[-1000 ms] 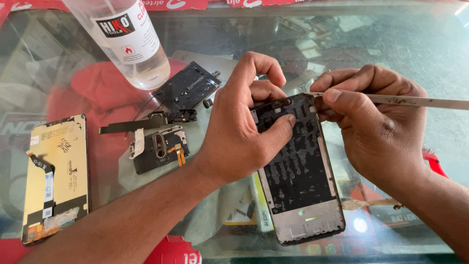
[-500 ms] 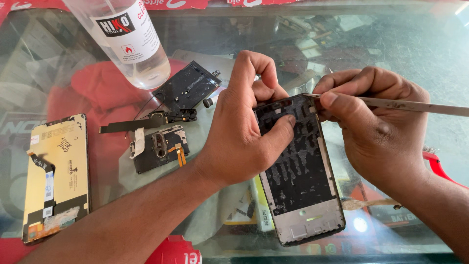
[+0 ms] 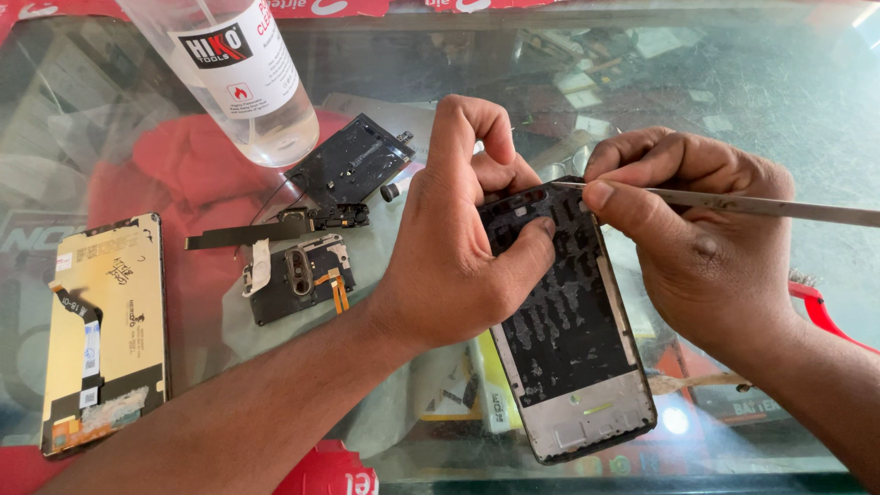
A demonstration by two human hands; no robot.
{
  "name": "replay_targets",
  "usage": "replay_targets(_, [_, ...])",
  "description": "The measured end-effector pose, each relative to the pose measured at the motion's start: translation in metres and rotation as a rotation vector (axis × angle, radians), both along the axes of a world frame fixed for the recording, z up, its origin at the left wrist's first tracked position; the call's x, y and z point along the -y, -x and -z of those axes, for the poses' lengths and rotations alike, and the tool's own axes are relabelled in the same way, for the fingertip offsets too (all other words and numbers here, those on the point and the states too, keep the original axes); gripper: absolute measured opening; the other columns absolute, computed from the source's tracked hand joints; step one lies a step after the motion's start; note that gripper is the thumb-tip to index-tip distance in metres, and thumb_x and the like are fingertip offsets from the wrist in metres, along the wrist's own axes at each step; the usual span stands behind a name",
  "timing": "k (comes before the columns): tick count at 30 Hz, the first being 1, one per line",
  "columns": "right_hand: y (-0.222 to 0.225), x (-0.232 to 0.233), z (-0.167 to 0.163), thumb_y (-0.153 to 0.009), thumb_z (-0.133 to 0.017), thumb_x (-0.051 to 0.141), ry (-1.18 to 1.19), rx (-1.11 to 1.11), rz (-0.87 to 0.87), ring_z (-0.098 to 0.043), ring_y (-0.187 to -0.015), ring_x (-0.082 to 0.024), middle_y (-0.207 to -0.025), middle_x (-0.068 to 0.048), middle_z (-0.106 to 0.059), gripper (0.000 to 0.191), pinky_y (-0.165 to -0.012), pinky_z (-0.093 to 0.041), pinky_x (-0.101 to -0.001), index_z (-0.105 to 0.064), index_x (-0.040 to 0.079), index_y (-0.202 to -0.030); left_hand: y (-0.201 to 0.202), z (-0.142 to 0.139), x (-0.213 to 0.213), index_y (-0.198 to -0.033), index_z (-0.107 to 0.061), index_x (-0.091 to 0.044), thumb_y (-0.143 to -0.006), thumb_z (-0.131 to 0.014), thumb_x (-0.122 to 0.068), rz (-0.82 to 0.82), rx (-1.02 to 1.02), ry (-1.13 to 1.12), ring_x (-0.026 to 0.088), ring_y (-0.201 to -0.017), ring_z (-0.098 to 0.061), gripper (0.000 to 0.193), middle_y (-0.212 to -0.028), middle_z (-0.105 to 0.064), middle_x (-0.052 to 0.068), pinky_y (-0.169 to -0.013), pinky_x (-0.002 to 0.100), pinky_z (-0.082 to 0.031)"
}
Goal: The person scrapes and peels adhesive residue from the inside of a disassembled smartphone frame using a metal spudger and tweezers. They remove a large adhesive sheet and then scrape remaining residue from the frame edges and corners.
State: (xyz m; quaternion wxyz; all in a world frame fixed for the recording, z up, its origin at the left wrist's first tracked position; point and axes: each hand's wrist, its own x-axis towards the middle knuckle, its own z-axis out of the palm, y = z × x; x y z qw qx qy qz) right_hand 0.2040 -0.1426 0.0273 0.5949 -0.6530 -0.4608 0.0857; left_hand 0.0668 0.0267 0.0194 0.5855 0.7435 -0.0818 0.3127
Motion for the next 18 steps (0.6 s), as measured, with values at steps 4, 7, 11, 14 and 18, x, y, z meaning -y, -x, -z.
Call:
replay_targets(4, [0.0022,-0.0017,-0.0029,-0.1,-0.075,0.004,0.021,0.027,0.017,-0.069,-0.088,-0.009,-0.102,-0.011,-0.074,0.007,-0.081,-0.058,-0.0242,-0.07,0.002,-0.095,-0.0001,-0.0002,0.0005,-0.116,-0.027,-0.005,-0.095,-0.062,0.008,-0.002,0.009,-0.007,0.008,-0.077,-0.062,0.043,-0.08,-0.064,0.011,-0.073,0.024,-0.052])
replay_targets(7, [0.0028,-0.0027,-0.0058,-0.099,-0.075,0.004,0.051,0.052,0.037,-0.069,-0.088,-0.01,-0.103,-0.011,-0.074,0.007,-0.078,-0.058,-0.0239,-0.07,0.002,-0.093,-0.0005,-0.0006,0.0001,-0.116,-0.027,-0.005,-0.094,-0.062,0.008,-0.015,0.0,-0.017,0.008,-0.075,-0.063,0.043,-0.079,-0.065,0.01,-0.071,0.024,-0.052])
replay_targets(11, [0.0037,-0.0031,-0.0071,-0.098,-0.076,0.003,0.025,0.043,-0.001,-0.068,-0.094,-0.01,-0.105,-0.009,-0.072,0.007,-0.082,-0.058,-0.0236,-0.07,0.002,-0.094,-0.0002,-0.0005,0.0005,-0.116,-0.028,-0.004,-0.094,-0.063,0.007,-0.025,-0.007,-0.022,0.008,-0.076,-0.063,0.043,-0.08,-0.064,0.01,-0.071,0.023,-0.051])
replay_targets(14, [0.0049,-0.0019,-0.0049,-0.093,-0.079,0.001,0.095,0.136,-0.013,-0.065,-0.105,-0.012,-0.104,-0.01,-0.07,0.007,-0.085,-0.055,-0.0247,-0.072,0.0,-0.091,-0.0003,0.0,0.0025,-0.117,-0.029,-0.004,-0.095,-0.065,0.007,-0.035,0.005,-0.051,0.009,-0.077,-0.063,0.044,-0.081,-0.061,0.01,-0.071,0.024,-0.05])
replay_targets(18, [0.0035,-0.0013,0.001,-0.095,-0.074,-0.001,-0.012,-0.009,-0.067,-0.063,-0.102,-0.011,-0.11,-0.009,-0.067,0.006,-0.088,-0.055,-0.0255,-0.069,0.0,-0.092,-0.0002,-0.0009,0.001,-0.117,-0.03,-0.004,-0.095,-0.065,0.005,-0.012,-0.015,-0.021,0.008,-0.077,-0.064,0.043,-0.081,-0.065,0.009,-0.071,0.024,-0.051])
